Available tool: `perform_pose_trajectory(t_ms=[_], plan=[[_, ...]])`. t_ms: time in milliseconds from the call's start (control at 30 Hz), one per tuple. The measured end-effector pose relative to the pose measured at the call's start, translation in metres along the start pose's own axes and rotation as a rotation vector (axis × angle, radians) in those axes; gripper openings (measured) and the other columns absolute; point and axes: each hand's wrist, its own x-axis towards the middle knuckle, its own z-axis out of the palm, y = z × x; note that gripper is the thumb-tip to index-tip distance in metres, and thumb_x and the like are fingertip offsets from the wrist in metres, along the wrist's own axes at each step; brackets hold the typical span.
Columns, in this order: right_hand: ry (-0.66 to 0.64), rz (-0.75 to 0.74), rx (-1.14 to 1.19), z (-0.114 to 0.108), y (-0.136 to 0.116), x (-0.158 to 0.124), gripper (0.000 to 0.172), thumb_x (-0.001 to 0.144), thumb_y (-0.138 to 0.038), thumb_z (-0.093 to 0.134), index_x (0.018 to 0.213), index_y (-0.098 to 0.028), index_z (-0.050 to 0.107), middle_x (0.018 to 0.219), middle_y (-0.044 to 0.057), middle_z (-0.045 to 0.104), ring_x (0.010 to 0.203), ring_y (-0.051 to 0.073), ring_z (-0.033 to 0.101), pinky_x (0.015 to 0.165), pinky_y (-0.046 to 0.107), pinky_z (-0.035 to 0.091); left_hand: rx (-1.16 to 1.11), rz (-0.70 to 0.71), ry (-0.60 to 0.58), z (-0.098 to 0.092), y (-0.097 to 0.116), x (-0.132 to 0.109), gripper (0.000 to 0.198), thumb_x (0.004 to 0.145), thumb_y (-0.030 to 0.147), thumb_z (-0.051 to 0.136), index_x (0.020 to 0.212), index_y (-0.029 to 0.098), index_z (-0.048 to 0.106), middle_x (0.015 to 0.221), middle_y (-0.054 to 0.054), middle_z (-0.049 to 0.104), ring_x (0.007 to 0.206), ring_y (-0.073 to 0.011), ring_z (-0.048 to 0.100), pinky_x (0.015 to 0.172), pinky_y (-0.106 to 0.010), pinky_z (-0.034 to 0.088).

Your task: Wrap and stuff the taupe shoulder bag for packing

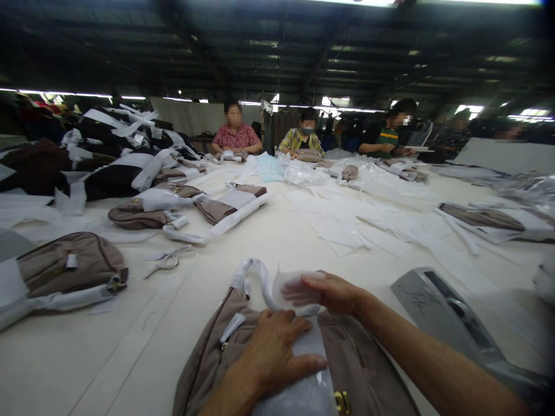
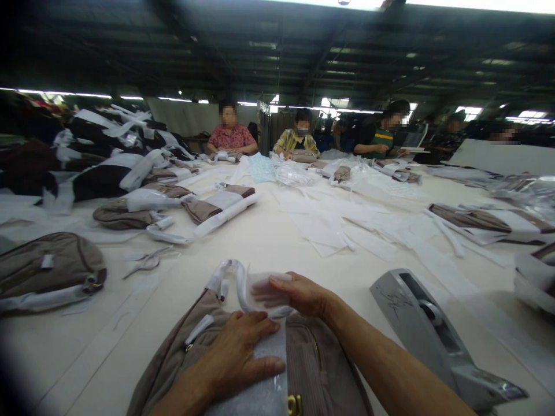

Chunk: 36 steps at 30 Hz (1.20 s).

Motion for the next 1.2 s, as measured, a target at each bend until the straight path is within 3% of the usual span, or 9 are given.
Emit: perform_pose_trajectory(t_ms=[100, 233, 333, 467, 600, 800, 967, 1133, 1200], plan=[[-0.024, -0.034, -0.01, 0.005, 0.006, -0.012, 0.048, 0.078, -0.048, 0.057, 0.108, -0.011, 0.062, 0.112, 0.014, 0.06, 0.105, 0.025, 0.055, 0.099, 0.043, 0.032, 0.016, 0.006, 0.02, 0.002, 0.0, 0.0, 0.05, 0.076, 0.064, 0.041, 0.111, 0.031, 0.054, 0.108, -0.004, 0.057, 0.104, -0.0255, 0.048, 0.091, -0.042, 0.033], [-0.063, -0.001, -0.381, 0.014, -0.001, -0.012, 0.062, 0.071, -0.044, 0.065, 0.126, -0.021, 0.048, 0.122, 0.007, 0.055, 0.111, 0.027, 0.05, 0.097, 0.044, 0.034, 0.007, 0.033, 0.062, 0.005, -0.001, -0.001, 0.05, 0.076, 0.063, 0.045, 0.116, 0.034, 0.051, 0.121, -0.004, 0.049, 0.111, -0.028, 0.042, 0.094, -0.045, 0.032], [0.018, -0.091, -0.553, 0.021, -0.009, -0.007, 0.049, 0.078, -0.047, 0.056, 0.119, -0.02, 0.055, 0.117, 0.005, 0.058, 0.11, 0.026, 0.05, 0.1, 0.044, 0.03, 0.024, 0.024, 0.107, 0.007, -0.001, -0.001, 0.048, 0.075, 0.062, 0.047, 0.112, 0.034, 0.055, 0.125, -0.006, 0.045, 0.116, -0.0309, 0.037, 0.096, -0.05, 0.028], [0.153, -0.221, -0.256, 0.021, -0.01, 0.001, 0.04, 0.083, -0.045, 0.05, 0.112, -0.019, 0.059, 0.114, 0.006, 0.06, 0.11, 0.023, 0.051, 0.1, 0.043, 0.03, 0.067, 0.046, 0.18, 0.009, -0.001, -0.001, 0.044, 0.078, 0.059, 0.045, 0.108, 0.031, 0.058, 0.121, -0.008, 0.046, 0.113, -0.03, 0.039, 0.094, -0.05, 0.03], [0.129, -0.153, 0.061, 0.024, -0.007, 0.006, 0.041, 0.08, -0.044, 0.055, 0.108, -0.015, 0.06, 0.103, 0.011, 0.065, 0.096, 0.023, 0.06, 0.093, 0.046, 0.037, 0.058, 0.113, 0.124, 0.01, 0.001, 0.003, 0.035, 0.086, 0.046, 0.039, 0.11, 0.027, 0.056, 0.107, -0.005, 0.057, 0.099, -0.0226, 0.05, 0.088, -0.039, 0.038], [0.129, -0.144, -0.082, 0.049, -0.009, -0.003, 0.042, 0.08, -0.046, 0.053, 0.092, -0.009, 0.067, 0.088, 0.012, 0.068, 0.083, 0.021, 0.063, 0.089, 0.043, 0.041, 0.096, 0.114, 0.155, 0.01, 0.002, 0.008, 0.027, 0.088, 0.035, 0.038, 0.101, 0.025, 0.06, 0.099, -0.003, 0.06, 0.094, -0.0203, 0.053, 0.086, -0.036, 0.039], [0.285, -0.347, 0.067, 0.063, 0.006, -0.017, 0.039, 0.079, -0.044, 0.055, 0.09, -0.009, 0.067, 0.088, 0.012, 0.068, 0.087, 0.022, 0.062, 0.095, 0.044, 0.035, 0.297, 0.184, 0.37, 0.017, 0.003, 0.002, 0.023, 0.085, 0.033, 0.044, 0.101, 0.031, 0.06, 0.108, -0.003, 0.057, 0.107, -0.0248, 0.046, 0.093, -0.048, 0.03], [0.376, -0.427, 0.087, 0.067, 0.018, -0.024, 0.046, 0.076, -0.049, 0.054, 0.09, -0.007, 0.067, 0.091, 0.015, 0.067, 0.09, 0.025, 0.062, 0.093, 0.045, 0.037, 0.446, 0.369, 0.554, 0.044, -0.037, 0.01, 0.027, 0.08, 0.038, 0.047, 0.1, 0.031, 0.063, 0.096, -0.006, 0.062, 0.087, -0.0272, 0.055, 0.07, -0.039, 0.043], [0.395, -0.378, -0.088, 0.066, 0.019, -0.029, 0.051, 0.079, -0.052, 0.047, 0.097, -0.009, 0.066, 0.098, 0.014, 0.066, 0.094, 0.026, 0.06, 0.093, 0.043, 0.039, 0.429, 0.548, 0.568, 0.058, -0.056, 0.021, 0.027, 0.078, 0.033, 0.049, 0.1, 0.03, 0.064, 0.101, -0.005, 0.064, 0.092, -0.0286, 0.056, 0.077, -0.039, 0.043]])
